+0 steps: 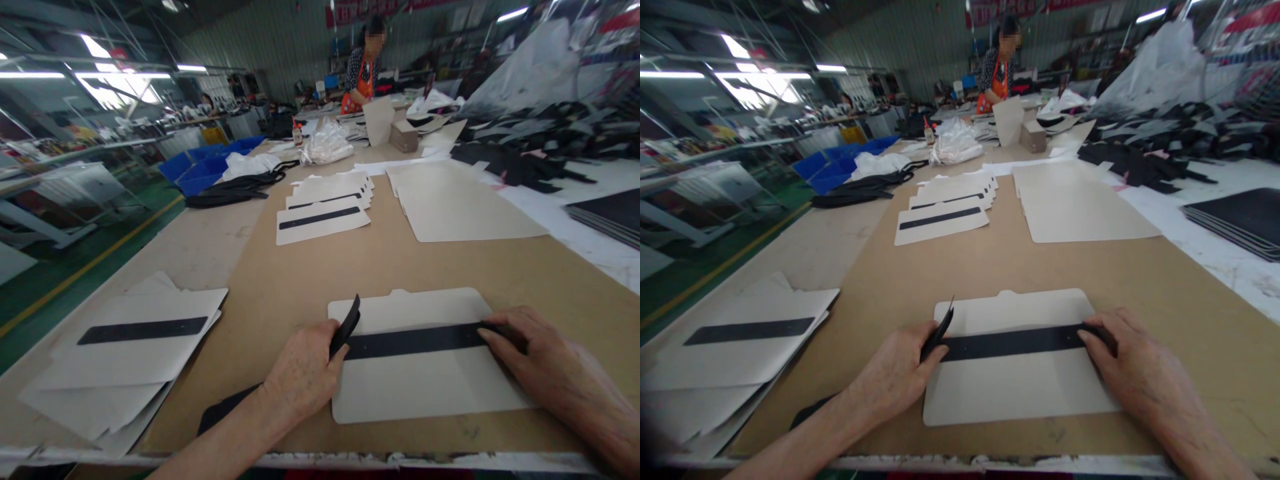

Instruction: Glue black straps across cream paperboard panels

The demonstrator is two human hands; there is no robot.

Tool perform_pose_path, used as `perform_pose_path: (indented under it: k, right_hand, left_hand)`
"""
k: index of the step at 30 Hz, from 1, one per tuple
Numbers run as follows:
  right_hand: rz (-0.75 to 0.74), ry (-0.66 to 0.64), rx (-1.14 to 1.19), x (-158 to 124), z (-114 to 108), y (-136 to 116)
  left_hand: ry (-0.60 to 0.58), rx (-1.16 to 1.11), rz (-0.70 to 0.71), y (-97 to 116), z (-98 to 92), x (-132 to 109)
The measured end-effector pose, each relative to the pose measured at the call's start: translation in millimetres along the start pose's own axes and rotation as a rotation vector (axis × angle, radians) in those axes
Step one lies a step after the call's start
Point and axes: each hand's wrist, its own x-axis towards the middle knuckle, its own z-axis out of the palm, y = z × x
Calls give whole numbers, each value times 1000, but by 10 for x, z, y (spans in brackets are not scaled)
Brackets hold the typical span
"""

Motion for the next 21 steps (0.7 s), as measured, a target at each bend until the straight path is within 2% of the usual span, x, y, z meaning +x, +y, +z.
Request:
perform_pose_path:
  k: [11, 16, 18, 21]
  right_hand:
    - [-24, 1, -5, -24, -13, 6]
    - [-22, 7, -32, -40, -3, -25]
    - [-47, -1, -46, -43, -11, -70]
    - [-83, -8, -112, -58, -53, -165]
  left_hand:
    - [-16, -6, -5, 8, -5, 25]
    - [20, 80, 17, 40, -14, 13]
    - [-14, 142, 72, 68, -8, -6]
    - [-129, 253, 182, 120, 31, -54]
